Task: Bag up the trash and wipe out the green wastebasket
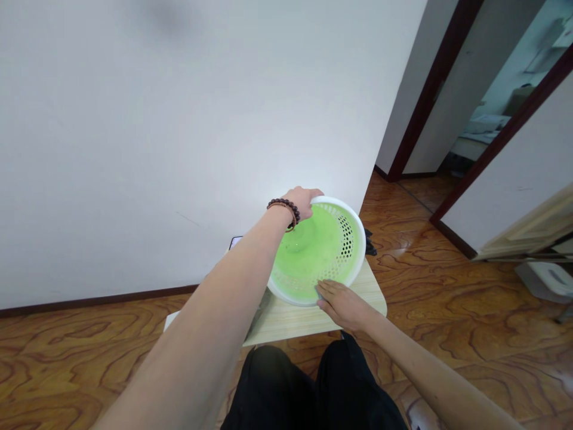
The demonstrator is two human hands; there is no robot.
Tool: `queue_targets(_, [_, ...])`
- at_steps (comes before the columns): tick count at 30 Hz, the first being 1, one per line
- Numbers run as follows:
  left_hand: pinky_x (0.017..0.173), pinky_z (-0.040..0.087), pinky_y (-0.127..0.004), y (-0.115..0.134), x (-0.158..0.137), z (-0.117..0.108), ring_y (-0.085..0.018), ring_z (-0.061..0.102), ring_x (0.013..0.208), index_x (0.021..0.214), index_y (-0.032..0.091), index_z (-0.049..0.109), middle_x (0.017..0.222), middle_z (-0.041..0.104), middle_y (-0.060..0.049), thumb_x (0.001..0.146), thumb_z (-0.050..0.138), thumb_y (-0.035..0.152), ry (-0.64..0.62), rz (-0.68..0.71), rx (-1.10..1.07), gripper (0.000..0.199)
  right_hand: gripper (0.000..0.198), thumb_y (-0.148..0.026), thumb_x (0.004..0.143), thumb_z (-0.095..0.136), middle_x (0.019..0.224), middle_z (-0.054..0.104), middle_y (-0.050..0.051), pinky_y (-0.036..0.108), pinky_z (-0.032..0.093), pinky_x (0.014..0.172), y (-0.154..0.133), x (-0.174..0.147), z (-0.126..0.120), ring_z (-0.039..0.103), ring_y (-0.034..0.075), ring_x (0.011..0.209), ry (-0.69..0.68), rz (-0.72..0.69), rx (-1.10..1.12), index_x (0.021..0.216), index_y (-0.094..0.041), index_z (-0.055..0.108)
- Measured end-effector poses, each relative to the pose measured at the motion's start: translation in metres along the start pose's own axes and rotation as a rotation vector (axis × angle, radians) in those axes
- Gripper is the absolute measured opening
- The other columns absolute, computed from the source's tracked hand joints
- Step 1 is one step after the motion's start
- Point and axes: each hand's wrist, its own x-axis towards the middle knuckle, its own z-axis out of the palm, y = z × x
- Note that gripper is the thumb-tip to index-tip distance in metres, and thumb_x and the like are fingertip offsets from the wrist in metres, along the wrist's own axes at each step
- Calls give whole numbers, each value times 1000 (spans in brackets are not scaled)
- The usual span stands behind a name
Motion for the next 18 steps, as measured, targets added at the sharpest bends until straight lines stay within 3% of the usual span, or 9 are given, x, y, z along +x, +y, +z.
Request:
queue_targets(7, [62,43,-23,-1,1,1,-16,58,74,116,34,49,86,62,-1,70,46,24,27,25,-14,47,43,-36,87,41,125,50,10,37,32,98,15,1,3,41,20,117,-15,-20,1,125,-16,45])
queue_targets(18, [55,41,-22,-5,-1,1,-16,57,68,113,32,51,82,61,-3,71,45,27,58,2,-31,43,38,-28,86,43,121,53,7,35,33,98,-6,-4,17,44,18,114,170,44,-6,123,-17,47])
